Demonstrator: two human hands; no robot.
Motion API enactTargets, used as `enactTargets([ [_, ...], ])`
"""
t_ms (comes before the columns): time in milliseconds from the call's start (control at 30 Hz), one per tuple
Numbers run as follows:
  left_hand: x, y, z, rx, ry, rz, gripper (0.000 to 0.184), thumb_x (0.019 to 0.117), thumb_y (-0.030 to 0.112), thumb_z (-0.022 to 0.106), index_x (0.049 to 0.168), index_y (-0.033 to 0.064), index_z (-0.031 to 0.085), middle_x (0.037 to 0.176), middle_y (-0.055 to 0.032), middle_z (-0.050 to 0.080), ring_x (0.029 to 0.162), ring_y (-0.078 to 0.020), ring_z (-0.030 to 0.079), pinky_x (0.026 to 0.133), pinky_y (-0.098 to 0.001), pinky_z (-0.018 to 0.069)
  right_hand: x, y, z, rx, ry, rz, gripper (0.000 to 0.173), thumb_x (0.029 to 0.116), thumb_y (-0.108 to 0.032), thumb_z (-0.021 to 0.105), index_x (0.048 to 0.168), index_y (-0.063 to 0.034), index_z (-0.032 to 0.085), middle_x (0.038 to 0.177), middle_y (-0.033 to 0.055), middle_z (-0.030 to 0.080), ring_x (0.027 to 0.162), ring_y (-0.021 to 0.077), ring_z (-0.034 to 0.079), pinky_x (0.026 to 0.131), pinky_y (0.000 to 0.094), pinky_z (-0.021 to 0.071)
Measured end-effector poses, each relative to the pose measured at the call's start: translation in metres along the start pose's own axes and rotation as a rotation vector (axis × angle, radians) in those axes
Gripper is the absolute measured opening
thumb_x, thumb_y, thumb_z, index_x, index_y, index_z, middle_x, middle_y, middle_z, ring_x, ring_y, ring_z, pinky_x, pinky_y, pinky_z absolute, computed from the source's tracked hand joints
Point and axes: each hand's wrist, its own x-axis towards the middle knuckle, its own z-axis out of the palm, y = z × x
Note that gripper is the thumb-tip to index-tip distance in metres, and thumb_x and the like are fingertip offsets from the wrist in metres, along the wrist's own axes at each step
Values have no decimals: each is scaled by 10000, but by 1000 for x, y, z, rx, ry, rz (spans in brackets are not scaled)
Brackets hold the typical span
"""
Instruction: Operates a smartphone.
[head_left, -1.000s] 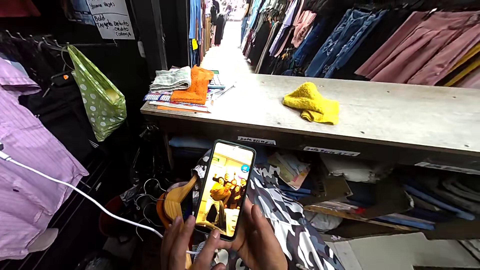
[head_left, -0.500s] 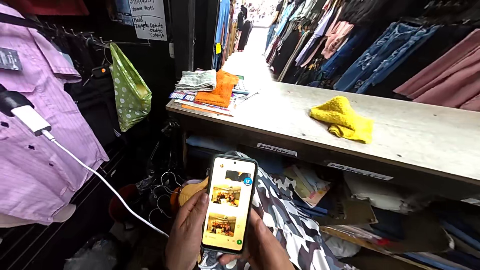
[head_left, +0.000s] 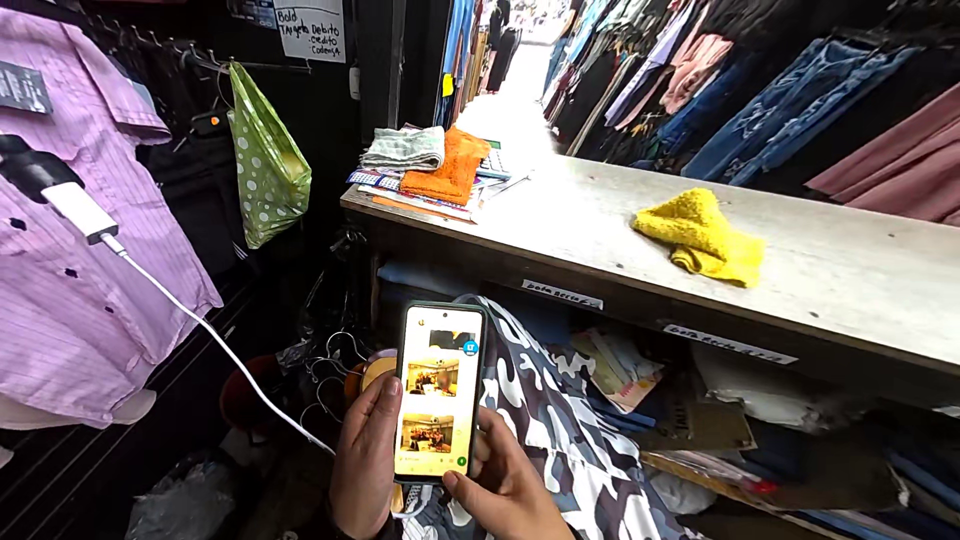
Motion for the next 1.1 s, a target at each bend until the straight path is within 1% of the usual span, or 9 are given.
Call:
enactTargets([
  [133, 0, -1, -1, -10, 12, 0, 370, 1049, 124, 317, 1130, -62, 626, 978, -87, 719, 923, -128, 718, 880, -315, 606, 0, -1, -6, -29, -33, -31, 573, 908, 25, 597, 1405, 60, 312, 1229, 27, 687, 1064, 82, 699, 917, 289, 597],
  [300, 0, 0, -2, -20, 21, 9, 371, 1056, 115, 308, 1112, -58, 632, 953, -82, 727, 889, -125, 726, 852, -308, 618, 2, 4, -23, -151, 152, -126, 493, 956, -114, 589, 1382, 74, 427, 1292, 103, 652, 1136, 189, 677, 899, 379, 605],
  [400, 0, 2, -1, -8, 40, 18, 368, 1049, 109, 306, 1093, -40, 640, 945, -61, 724, 882, -107, 720, 846, -294, 613, 5, 6, -30, -86, 288, -242, 163, 938, -76, 655, 1101, -69, 636, 1154, 57, 691, 1114, 180, 676, 910, 343, 601],
  [467, 0, 2, 0, -8, 41, 11, 368, 1052, 103, 298, 1098, -38, 635, 942, -61, 729, 873, -113, 727, 831, -297, 621, 7, 7, -34, -100, 307, -317, 30, 925, -158, 711, 926, -162, 681, 1056, 1, 688, 1102, 140, 662, 949, 309, 572],
  [633, 0, 4, 2, -25, 32, -10, 375, 1061, 100, 275, 1127, -41, 616, 945, -65, 739, 864, -125, 739, 819, -310, 631, 8, 9, -34, -173, 259, -412, 86, 935, -217, 711, 852, -199, 707, 1013, -59, 671, 1132, 107, 631, 1065, 324, 503],
  [767, 1, 3, 1, -13, 28, -21, 377, 1058, 104, 270, 1145, -42, 606, 959, -64, 738, 872, -121, 738, 823, -308, 630, 5, 8, -31, -235, 282, -394, 107, 962, -238, 698, 887, -191, 759, 1228, -37, 679, 1196, 74, 601, 988, 238, 525],
  [933, -1, 3, 2, -7, 19, -32, 376, 1056, 107, 278, 1130, -43, 614, 938, -63, 738, 858, -125, 738, 813, -305, 630, 5, 5, -25, -467, 274, -446, 306, 1070, -370, 502, 1136, -226, 764, 1462, 120, 549, 1387, 170, 494, 1121, 336, 460],
  [1033, -2, 2, 4, -3, 16, -43, 373, 1055, 105, 279, 1149, -46, 607, 943, -58, 741, 859, -115, 739, 819, -303, 630, 8, 9, -20, -652, 230, -505, 471, 1083, -521, 333, 1329, -312, 677, 1614, 133, 373, 1535, 226, 277, 1242, 417, 298],
  [1100, -3, 2, 5, 0, 20, -49, 373, 1055, 101, 278, 1149, -47, 607, 938, -54, 742, 854, -110, 739, 813, -299, 630, 10, 13, -17, -764, 228, -513, 506, 1085, -532, 298, 1367, -311, 655, 1635, 154, 341, 1565, 300, 183, 1262, 498, 186],
])
